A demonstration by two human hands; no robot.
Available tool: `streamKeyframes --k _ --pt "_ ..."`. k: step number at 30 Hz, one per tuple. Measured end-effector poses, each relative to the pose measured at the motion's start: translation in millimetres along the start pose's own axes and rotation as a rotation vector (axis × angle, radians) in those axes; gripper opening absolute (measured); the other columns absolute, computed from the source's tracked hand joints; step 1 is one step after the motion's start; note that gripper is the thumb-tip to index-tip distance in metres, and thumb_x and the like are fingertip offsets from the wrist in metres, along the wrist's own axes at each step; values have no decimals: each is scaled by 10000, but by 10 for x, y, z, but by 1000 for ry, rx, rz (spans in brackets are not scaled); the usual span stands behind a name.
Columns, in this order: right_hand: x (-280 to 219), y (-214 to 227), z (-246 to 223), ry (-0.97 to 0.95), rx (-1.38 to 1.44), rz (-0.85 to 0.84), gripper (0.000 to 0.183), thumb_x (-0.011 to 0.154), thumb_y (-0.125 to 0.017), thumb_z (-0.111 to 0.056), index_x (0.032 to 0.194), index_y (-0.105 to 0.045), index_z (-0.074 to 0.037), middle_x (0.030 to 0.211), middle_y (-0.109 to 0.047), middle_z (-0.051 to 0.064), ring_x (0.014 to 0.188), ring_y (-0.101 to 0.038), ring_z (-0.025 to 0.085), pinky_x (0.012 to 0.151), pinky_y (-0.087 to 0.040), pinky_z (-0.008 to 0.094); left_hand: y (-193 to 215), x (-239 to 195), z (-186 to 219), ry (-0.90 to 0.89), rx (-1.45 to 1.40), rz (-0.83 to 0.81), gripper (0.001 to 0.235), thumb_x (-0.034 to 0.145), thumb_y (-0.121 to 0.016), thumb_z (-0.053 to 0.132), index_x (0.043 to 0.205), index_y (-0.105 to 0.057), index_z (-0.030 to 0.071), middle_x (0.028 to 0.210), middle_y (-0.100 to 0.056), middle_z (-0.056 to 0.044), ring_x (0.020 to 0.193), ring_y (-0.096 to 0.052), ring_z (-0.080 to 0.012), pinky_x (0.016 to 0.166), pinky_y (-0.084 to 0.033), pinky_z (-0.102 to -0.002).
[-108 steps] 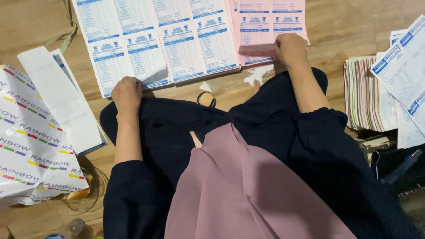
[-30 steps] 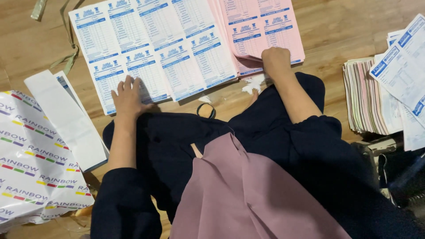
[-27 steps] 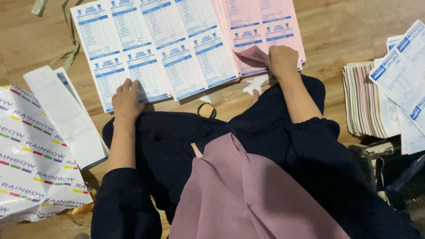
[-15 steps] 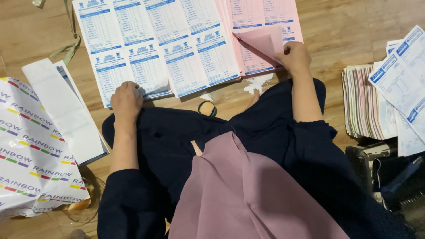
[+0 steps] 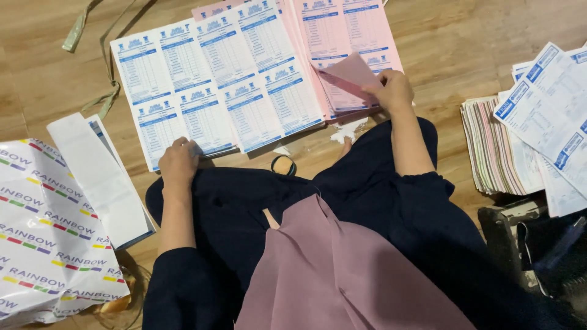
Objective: Sorting and inspecting printed paper forms by flipping through them and organizing them into stacks on the floor.
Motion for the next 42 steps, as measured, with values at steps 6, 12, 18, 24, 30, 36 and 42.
streamKeyframes --k 6,12,18,24,30,36,42 --pt "43 -14 35 33 17 11 129 722 -711 -228 749 -595 -179 738 -596 -20 683 -541 162 542 -386 346 9 -56 -36 61 -60 97 133 801 -537 98 683 -598 102 712 -574 -65 631 -579 -288 431 -419 -383" --pt "-11 202 -38 20 140 433 316 658 -758 -331 672 -495 -155 655 -560 -16 606 -517 174 495 -365 349 225 -111 -88 283 -327 125 134 760 -721 181 708 -601 149 778 -586 -9 648 -574 -209 481 -407 -333" --pt "-406 232 -959 534 405 583 91 835 -530 -42 826 -618 -66 711 -596 25 629 -524 137 549 -384 270 232 -92 -75 316 -414 -39 273 843 -647 370 805 -667 100 804 -641 -88 730 -584 -290 556 -423 -383" --pt "-922 -614 -1879 1184 0 563 319 871 -610 30 1116 -546 -164 943 -690 95 754 -721 228 503 -601 199 118 -109 -154 424 -554 -125 103 710 -685 249 802 -653 214 855 -632 18 821 -583 -187 643 -417 -353" --pt "-1116 -1394 -1885 1379 -284 449 264 897 -468 -158 1130 -546 -255 1120 -573 11 982 -568 189 731 -483 284 223 -132 -130 456 -464 -58 200 747 -698 220 914 -612 151 870 -659 -75 904 -614 -310 769 -463 -429" --pt "-1162 -1528 -1630 1240 -472 -99 440 908 -446 -151 1337 -355 -183 1251 -505 128 1142 -475 320 832 -462 410 157 -109 -133 429 -422 93 211 851 -608 277 958 -666 105 824 -648 -128 821 -621 -345 739 -482 -444" --pt "-921 -1100 -1628 1157 -380 -326 559 930 -379 -396 1400 -259 -118 1311 -420 191 1168 -440 369 880 -433 468 993 -134 -37 130 -781 710 336 853 -498 -45 1173 -594 -8 921 -600 -281 899 -561 -415 826 -443 -422"
Point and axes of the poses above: each hand's wrist, its own x-axis towards the middle knuckle, its own y-axis out of the back of the hand, z = x × y, the point moved 4 cm from there along x, towards the middle knuckle
